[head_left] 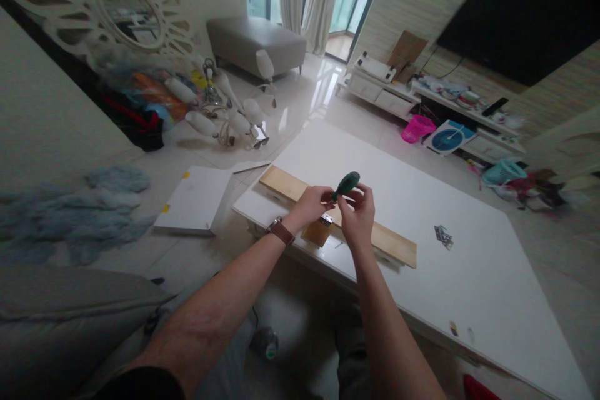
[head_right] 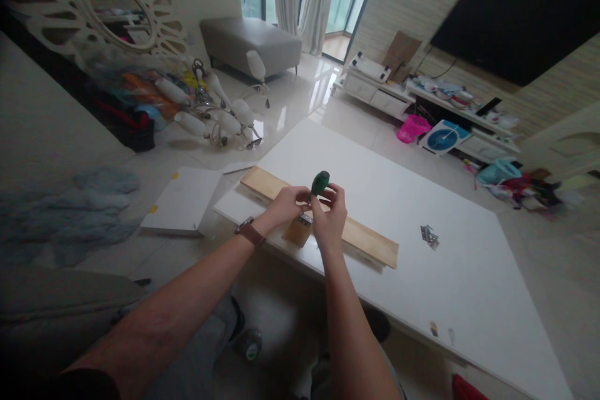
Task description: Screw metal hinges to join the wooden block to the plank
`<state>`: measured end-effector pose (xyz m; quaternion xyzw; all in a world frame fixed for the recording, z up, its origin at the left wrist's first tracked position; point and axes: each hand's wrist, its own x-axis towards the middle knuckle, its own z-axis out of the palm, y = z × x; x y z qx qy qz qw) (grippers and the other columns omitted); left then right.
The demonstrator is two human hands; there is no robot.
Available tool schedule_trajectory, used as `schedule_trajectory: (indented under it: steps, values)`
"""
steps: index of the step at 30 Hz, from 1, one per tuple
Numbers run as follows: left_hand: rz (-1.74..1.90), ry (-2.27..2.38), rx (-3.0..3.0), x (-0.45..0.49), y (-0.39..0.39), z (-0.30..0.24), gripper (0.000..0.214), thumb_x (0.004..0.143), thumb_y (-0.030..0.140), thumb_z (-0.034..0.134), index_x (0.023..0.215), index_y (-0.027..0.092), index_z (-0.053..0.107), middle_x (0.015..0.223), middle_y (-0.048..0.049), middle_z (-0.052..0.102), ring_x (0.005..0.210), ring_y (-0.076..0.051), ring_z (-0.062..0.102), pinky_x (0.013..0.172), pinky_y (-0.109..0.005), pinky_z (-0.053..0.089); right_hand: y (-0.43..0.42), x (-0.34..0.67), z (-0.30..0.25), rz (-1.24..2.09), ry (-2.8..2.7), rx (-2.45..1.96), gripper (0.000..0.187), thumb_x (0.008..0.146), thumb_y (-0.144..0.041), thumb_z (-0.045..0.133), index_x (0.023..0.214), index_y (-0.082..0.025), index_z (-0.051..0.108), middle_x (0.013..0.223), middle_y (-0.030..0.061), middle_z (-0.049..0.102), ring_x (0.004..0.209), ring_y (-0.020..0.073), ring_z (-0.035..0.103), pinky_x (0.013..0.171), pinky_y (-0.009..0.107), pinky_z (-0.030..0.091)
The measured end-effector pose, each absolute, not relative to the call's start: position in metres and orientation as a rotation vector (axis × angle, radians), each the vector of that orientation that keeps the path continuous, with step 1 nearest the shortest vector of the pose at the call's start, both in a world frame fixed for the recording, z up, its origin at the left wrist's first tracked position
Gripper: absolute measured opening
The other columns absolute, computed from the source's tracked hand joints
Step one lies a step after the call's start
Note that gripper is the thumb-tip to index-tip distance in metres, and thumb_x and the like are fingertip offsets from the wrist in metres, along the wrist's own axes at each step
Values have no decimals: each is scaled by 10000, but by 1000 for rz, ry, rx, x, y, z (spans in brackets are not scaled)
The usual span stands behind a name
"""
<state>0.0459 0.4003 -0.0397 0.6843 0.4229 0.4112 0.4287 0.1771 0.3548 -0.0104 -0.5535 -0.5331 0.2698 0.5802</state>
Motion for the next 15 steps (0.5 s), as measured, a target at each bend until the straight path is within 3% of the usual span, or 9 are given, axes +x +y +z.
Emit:
schedule_trajectory:
  steps: [5, 8, 12, 15]
  values:
    - [1029, 1105, 1706, 48, 400, -40, 78, 841, 84, 743, 799, 134, 786, 769, -39, 788, 762, -178, 728, 736, -267, 535, 355, 174, -10, 653, -1252, -1284, 388, 813, -350, 800, 1116, -239, 586, 1017, 39, 757, 969, 225, 734, 879, 417, 605]
    - [1013, 1058, 1668, 50, 399, -39, 40, 830, 99, 787, 843, 133, 803, 836, -55, 811, 819, -194, 754, 772, -281, 566, 354, 175, -7, 605, -1231, -1294, 367, 833, -396, 797, 1097, -225, 608, 957, 31, 743, 911, 219, 729, 861, 403, 599]
    - [858, 1142, 1799, 42, 402, -46, 303, 740, 33, 832, 1021, 147, 820, 1042, -97, 827, 956, -223, 759, 908, -334, 594, 355, 184, -2, 491, -1171, -1316, 363, 861, -447, 765, 1103, -231, 603, 913, 10, 698, 844, 200, 706, 804, 379, 588]
    - [700, 1279, 1949, 35, 405, -59, 313, 806, 5, 718, 1070, 135, 824, 1098, -134, 813, 1035, -243, 747, 997, -369, 576, 356, 192, 1, 510, -1105, -1302, 354, 859, -453, 755, 1077, -241, 575, 914, 3, 684, 860, 211, 738, 794, 386, 605]
